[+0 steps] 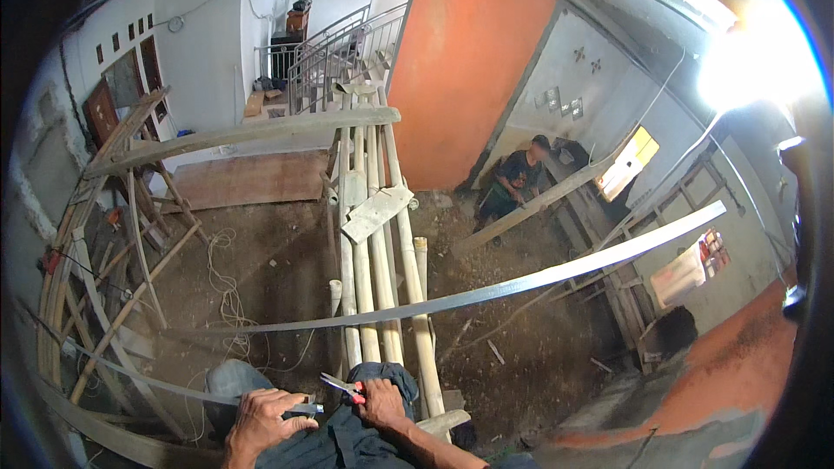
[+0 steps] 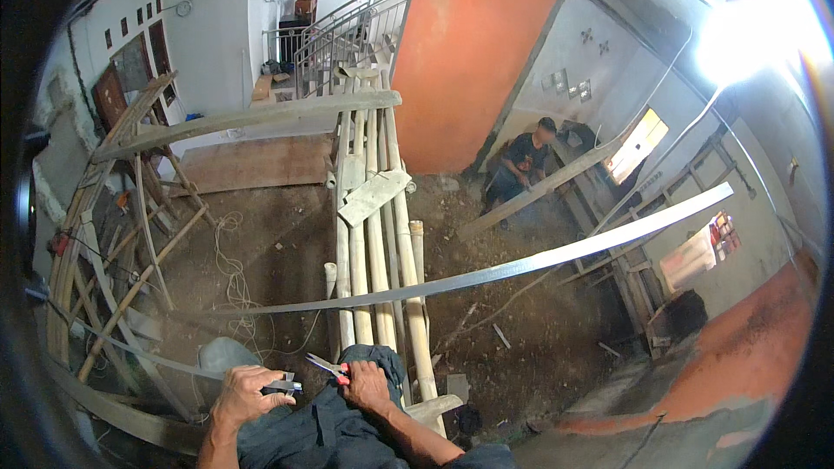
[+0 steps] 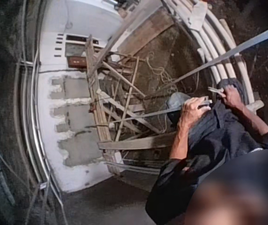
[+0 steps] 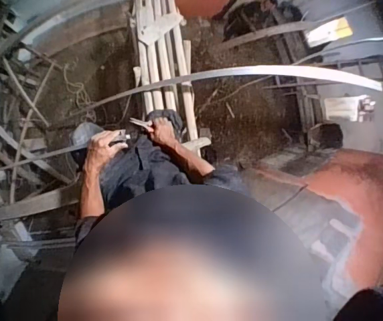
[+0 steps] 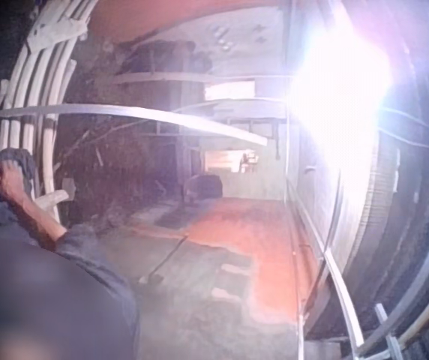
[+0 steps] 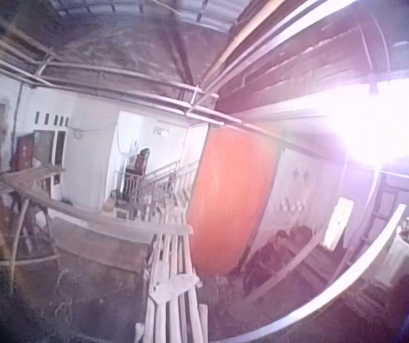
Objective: The person uses red-handled tin snips to cut a long metal strap while standing on a bamboo scaffold. They repeatedly position the strap, cut sections, and adjust their grip. Another person is visible working in the background.
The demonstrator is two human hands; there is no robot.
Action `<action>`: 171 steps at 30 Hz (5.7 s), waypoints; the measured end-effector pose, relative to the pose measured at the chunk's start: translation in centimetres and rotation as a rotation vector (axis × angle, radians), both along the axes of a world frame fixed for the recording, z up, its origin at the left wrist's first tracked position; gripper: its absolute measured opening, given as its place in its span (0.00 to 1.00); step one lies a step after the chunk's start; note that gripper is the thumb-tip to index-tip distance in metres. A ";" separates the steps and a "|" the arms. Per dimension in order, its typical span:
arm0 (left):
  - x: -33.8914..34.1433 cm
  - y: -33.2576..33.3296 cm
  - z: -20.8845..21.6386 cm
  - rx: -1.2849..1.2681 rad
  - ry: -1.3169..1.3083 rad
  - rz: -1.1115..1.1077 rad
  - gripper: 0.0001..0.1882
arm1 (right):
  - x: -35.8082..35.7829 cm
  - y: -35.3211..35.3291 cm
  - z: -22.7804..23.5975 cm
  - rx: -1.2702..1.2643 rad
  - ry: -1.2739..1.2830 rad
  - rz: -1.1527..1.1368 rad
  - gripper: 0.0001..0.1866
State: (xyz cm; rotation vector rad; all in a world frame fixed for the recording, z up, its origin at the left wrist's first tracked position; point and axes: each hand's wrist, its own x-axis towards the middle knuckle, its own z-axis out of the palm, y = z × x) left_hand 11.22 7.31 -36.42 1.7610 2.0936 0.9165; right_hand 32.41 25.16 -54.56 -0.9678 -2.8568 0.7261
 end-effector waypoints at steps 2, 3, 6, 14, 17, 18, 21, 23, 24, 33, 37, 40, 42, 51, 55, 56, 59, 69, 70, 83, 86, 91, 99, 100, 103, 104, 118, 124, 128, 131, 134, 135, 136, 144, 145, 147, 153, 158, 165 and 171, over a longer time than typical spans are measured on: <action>0.0 0.0 -0.2 -0.018 0.011 0.009 0.30 | 0.0 0.0 0.2 0.021 -0.009 0.006 0.23; 0.0 -0.1 -0.2 -0.011 0.017 0.008 0.30 | 0.0 0.0 0.3 0.009 0.007 0.002 0.24; 0.0 0.0 -0.3 -0.012 0.019 0.016 0.30 | 0.0 0.1 0.4 0.003 -0.002 0.015 0.24; 0.2 0.2 -0.7 0.074 0.072 0.035 0.30 | 0.1 -0.2 0.0 0.002 -0.005 0.005 0.26; 0.3 0.3 -1.0 0.053 0.071 0.052 0.31 | 0.1 0.0 -0.2 0.008 -0.029 0.017 0.26; 0.4 0.3 -1.0 0.041 0.070 0.066 0.32 | 0.1 0.0 -0.2 -0.013 -0.025 0.012 0.26; 0.4 0.3 -1.0 0.008 0.058 0.086 0.32 | 0.1 0.1 -0.3 -0.007 -0.019 0.021 0.25; 0.4 0.3 -1.1 0.031 0.072 0.088 0.31 | 0.1 0.2 -0.3 -0.003 -0.025 0.025 0.25; 0.4 0.4 -1.2 0.028 0.082 0.092 0.31 | 0.1 0.2 -0.4 -0.005 -0.033 0.024 0.25; 0.9 0.8 -0.8 0.073 0.020 0.126 0.33 | 0.0 0.1 -0.6 -0.039 -0.019 -0.003 0.23; 1.0 0.6 0.4 -0.005 -0.041 0.102 0.27 | 0.1 0.0 -0.7 -0.043 0.012 -0.003 0.21; 1.0 0.5 1.1 -0.026 -0.011 0.064 0.24 | 0.2 -0.1 -0.8 -0.019 0.050 -0.005 0.21; 0.9 0.7 1.2 -0.049 -0.003 0.057 0.24 | 0.2 -0.2 -0.8 0.011 0.073 -0.007 0.22; 1.0 0.8 0.3 -0.097 -0.025 0.142 0.10 | 0.3 0.0 -1.5 -0.025 0.084 0.001 0.22; 1.1 0.5 0.8 -0.158 -0.047 0.125 0.13 | 0.3 -0.2 -1.2 -0.046 0.078 -0.051 0.22; 1.1 0.4 1.1 -0.146 -0.040 0.099 0.14 | 0.3 -0.1 -1.0 -0.068 0.083 -0.057 0.22; 1.2 0.4 1.3 -0.131 -0.062 0.091 0.15 | 0.2 -0.1 -0.3 -0.111 0.094 -0.101 0.22; 1.1 -1.7 0.4 -0.115 0.111 0.214 0.13 | 0.2 -0.3 0.2 -0.114 0.107 -0.112 0.18; 0.9 -2.2 0.0 -0.129 0.145 0.244 0.12 | 0.2 -0.3 0.2 -0.123 0.100 -0.118 0.18; -1.3 -5.5 -3.7 0.130 0.507 0.622 0.06 | 2.4 4.3 -0.4 -0.406 0.546 -0.769 0.18; -2.3 -6.0 -4.6 -0.012 0.360 0.603 0.14 | 7.1 9.1 2.5 -0.519 0.860 -1.209 0.18; -2.9 -5.7 -6.1 0.157 0.235 0.579 0.11 | 20.2 16.2 13.0 -0.479 1.624 -1.314 0.11; -2.8 -5.5 -6.0 0.080 0.242 0.604 0.13 | 25.2 18.4 23.4 -0.316 1.908 -1.156 0.09; -2.8 -5.4 -6.1 0.067 0.283 0.611 0.14 | 23.7 17.8 22.5 -0.247 1.761 -1.092 0.08; -2.7 -4.9 -6.2 0.004 0.328 0.685 0.16 | 17.4 15.2 17.2 0.165 1.028 -0.769 0.11; -2.5 -4.6 -6.1 -0.019 0.327 0.724 0.18 | 15.2 14.1 15.1 0.446 0.751 -0.602 0.18; -1.9 -4.2 -3.8 -0.254 0.329 0.713 0.31 | -1.6 -3.5 1.9 -0.440 0.134 -0.106 0.19; -2.7 -4.6 -5.5 -0.212 0.280 0.733 0.35 | -1.0 -3.5 2.5 -0.492 0.210 -0.174 0.18; -2.9 -4.8 -6.2 -0.156 0.293 0.726 0.34 | -0.8 -3.4 2.5 -0.505 0.247 -0.187 0.18; -2.8 -5.0 -6.2 -0.228 0.270 0.747 0.34 | -0.8 -3.3 2.7 -0.498 0.237 -0.195 0.19; -2.9 -5.1 -6.1 -0.221 0.296 0.746 0.35 | -0.9 -3.3 2.8 -0.508 0.230 -0.202 0.19; -2.9 -5.1 -6.1 -0.225 0.298 0.745 0.35 | -1.0 -3.3 2.9 -0.514 0.222 -0.208 0.19; -2.9 -5.1 -6.1 -0.227 0.300 0.742 0.36 | -1.0 -3.2 2.8 -0.520 0.215 -0.215 0.20; -3.0 -4.9 -6.0 -0.285 0.266 0.766 0.37 | -0.9 -2.9 2.5 -0.553 0.182 -0.191 0.17; -3.0 -5.0 -6.1 -0.293 0.263 0.770 0.38 | -0.9 -2.9 2.5 -0.542 0.184 -0.190 0.17; -3.2 -5.1 -6.4 -0.260 0.287 0.754 0.38 | -0.9 -3.0 2.6 -0.534 0.193 -0.190 0.17; -3.3 -5.5 -6.8 -0.228 0.304 0.755 0.38 | -0.9 -2.9 2.5 -0.560 0.173 -0.175 0.20; -3.0 -5.2 -6.2 -0.244 0.309 0.761 0.37 | -0.8 -3.1 1.6 -0.530 0.216 -0.184 0.19; -2.6 -5.0 -4.3 -0.316 0.467 0.652 0.37 | -0.6 -3.0 0.6 -0.515 0.257 -0.192 0.16; -2.3 -4.9 -3.8 -0.357 0.464 0.652 0.36 | -0.4 -3.0 -0.1 -0.522 0.314 -0.234 0.17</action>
